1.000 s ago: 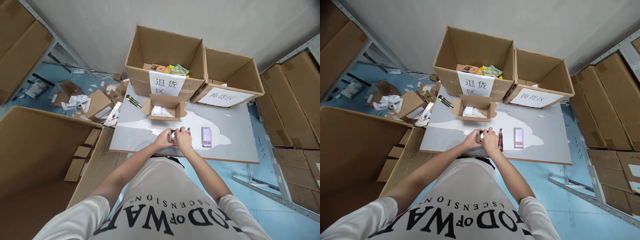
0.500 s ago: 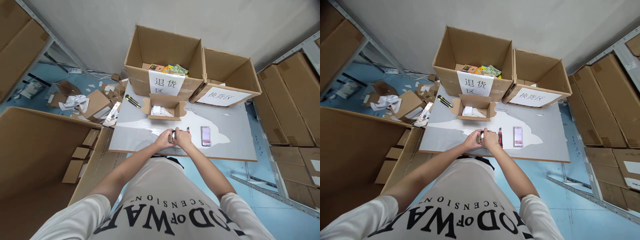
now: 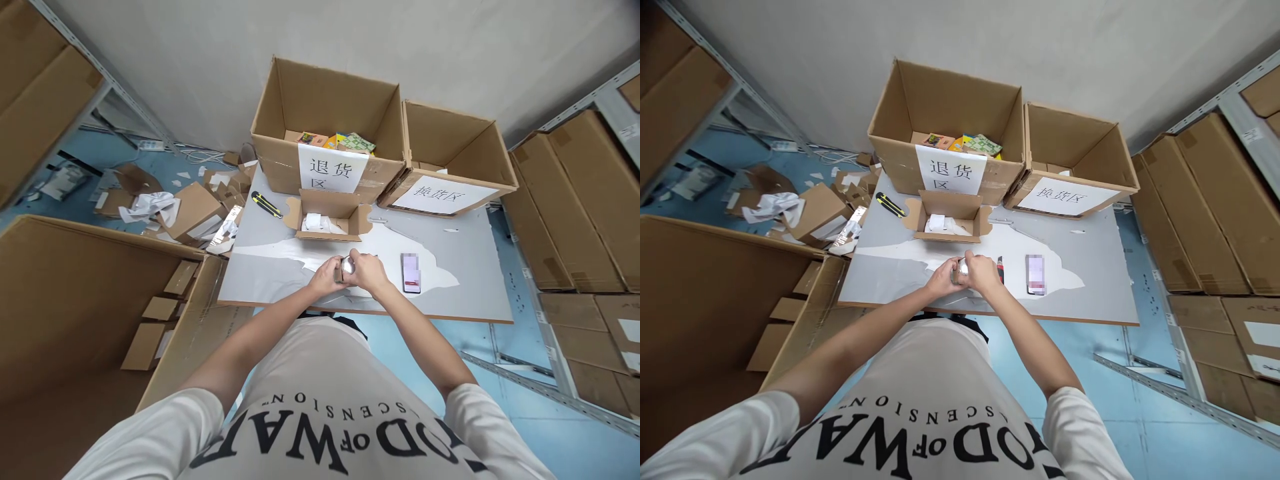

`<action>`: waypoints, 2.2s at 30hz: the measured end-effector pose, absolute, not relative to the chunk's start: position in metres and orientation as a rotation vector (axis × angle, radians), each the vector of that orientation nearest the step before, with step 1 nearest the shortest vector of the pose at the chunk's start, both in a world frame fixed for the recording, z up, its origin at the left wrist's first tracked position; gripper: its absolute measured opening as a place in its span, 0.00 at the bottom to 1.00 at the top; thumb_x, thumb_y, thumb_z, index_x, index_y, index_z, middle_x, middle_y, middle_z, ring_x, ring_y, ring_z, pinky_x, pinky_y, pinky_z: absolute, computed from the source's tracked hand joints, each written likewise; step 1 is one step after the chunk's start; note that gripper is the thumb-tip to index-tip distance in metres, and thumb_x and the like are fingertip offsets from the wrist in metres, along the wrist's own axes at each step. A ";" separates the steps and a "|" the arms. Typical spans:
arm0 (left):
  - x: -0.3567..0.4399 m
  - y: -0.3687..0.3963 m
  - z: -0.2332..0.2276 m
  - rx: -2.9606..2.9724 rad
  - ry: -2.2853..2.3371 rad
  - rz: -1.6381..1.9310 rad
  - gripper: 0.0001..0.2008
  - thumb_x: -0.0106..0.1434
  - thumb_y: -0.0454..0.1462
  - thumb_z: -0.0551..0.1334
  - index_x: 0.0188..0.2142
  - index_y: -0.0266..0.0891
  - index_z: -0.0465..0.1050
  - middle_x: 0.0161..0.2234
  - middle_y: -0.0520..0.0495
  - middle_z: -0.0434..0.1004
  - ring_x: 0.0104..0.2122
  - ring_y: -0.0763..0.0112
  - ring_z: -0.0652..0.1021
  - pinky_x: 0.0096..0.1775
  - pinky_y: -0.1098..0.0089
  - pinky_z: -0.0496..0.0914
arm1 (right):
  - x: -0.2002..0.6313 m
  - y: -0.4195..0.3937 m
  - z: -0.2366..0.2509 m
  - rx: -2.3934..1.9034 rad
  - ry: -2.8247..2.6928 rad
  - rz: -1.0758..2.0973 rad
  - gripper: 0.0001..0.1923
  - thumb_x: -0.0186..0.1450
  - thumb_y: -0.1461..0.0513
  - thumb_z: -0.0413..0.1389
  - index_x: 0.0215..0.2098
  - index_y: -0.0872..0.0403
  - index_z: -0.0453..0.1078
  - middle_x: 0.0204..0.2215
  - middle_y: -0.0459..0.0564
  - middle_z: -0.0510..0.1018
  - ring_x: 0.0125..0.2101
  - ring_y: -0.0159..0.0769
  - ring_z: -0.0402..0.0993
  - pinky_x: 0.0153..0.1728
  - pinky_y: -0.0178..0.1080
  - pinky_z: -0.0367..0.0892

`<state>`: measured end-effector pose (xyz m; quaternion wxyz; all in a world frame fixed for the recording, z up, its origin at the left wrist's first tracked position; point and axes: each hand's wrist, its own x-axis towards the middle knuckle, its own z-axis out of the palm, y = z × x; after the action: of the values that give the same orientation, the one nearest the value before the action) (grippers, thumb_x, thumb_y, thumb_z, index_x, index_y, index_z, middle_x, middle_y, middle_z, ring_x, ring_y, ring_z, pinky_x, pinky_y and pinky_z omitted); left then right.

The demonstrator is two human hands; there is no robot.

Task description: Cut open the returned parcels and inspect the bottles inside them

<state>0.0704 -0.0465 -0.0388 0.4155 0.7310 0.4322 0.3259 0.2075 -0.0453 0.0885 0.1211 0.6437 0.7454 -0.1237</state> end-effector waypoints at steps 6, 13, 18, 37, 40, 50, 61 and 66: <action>0.065 -0.039 -0.033 1.859 1.059 0.827 0.24 0.45 0.45 0.70 0.36 0.42 0.59 0.50 0.42 0.70 0.47 0.59 0.74 0.46 0.59 0.69 | 0.209 -0.045 0.124 1.887 2.236 -0.328 0.19 0.56 0.55 0.53 0.44 0.52 0.64 0.33 0.52 0.77 0.31 0.43 0.74 0.27 0.36 0.55; 0.043 -0.023 -0.026 1.913 1.086 0.882 0.25 0.45 0.46 0.70 0.35 0.42 0.59 0.51 0.41 0.70 0.48 0.58 0.74 0.45 0.58 0.69 | 0.219 -0.045 0.180 1.939 2.487 -0.185 0.18 0.55 0.52 0.51 0.42 0.50 0.65 0.33 0.50 0.76 0.29 0.39 0.69 0.24 0.34 0.49; 0.028 -0.015 -0.031 1.883 1.204 0.823 0.29 0.42 0.43 0.72 0.39 0.40 0.60 0.50 0.40 0.70 0.46 0.56 0.75 0.45 0.56 0.70 | 0.226 -0.044 0.212 1.977 2.689 -0.137 0.18 0.55 0.54 0.51 0.43 0.51 0.64 0.32 0.49 0.74 0.29 0.38 0.67 0.26 0.34 0.51; 0.032 -0.059 0.077 1.274 0.716 1.109 0.30 0.60 0.55 0.57 0.52 0.37 0.67 0.56 0.34 0.66 0.56 0.51 0.68 0.53 0.55 0.66 | 0.258 0.002 0.217 2.256 2.871 -1.109 0.15 0.64 0.50 0.47 0.38 0.52 0.65 0.24 0.43 0.69 0.24 0.30 0.62 0.28 0.34 0.57; 0.045 -0.064 0.098 1.151 0.531 0.977 0.39 0.51 0.55 0.66 0.56 0.37 0.62 0.50 0.34 0.72 0.49 0.52 0.74 0.47 0.59 0.69 | 0.259 0.008 0.210 2.328 2.848 -1.141 0.17 0.65 0.48 0.47 0.35 0.52 0.65 0.24 0.42 0.70 0.25 0.30 0.63 0.28 0.33 0.57; 0.054 -0.071 0.093 0.992 0.687 0.955 0.36 0.42 0.41 0.73 0.49 0.41 0.59 0.40 0.45 0.74 0.36 0.67 0.76 0.37 0.68 0.71 | 0.263 0.017 0.182 2.499 2.633 -1.326 0.25 0.61 0.40 0.47 0.34 0.52 0.66 0.24 0.42 0.69 0.25 0.30 0.63 0.27 0.33 0.59; 0.053 -0.069 0.089 0.691 0.555 0.932 0.30 0.46 0.44 0.70 0.46 0.43 0.62 0.39 0.48 0.75 0.34 0.65 0.78 0.34 0.66 0.72 | 0.268 0.012 0.161 2.270 2.309 -2.141 0.26 0.69 0.49 0.32 0.58 0.47 0.56 0.43 0.51 0.73 0.43 0.39 0.70 0.38 0.42 0.67; 0.053 -0.069 0.095 0.533 0.445 0.806 0.32 0.50 0.46 0.63 0.53 0.39 0.61 0.48 0.38 0.73 0.44 0.52 0.77 0.39 0.60 0.72 | 0.264 0.010 0.162 2.259 2.291 -2.184 0.31 0.68 0.48 0.25 0.60 0.49 0.55 0.46 0.54 0.73 0.42 0.42 0.71 0.37 0.43 0.67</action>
<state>0.0531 -0.0689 0.0948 0.8619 0.2542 0.2122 0.3841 0.2639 0.0102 0.1622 -0.3649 0.5408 0.5486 -0.5229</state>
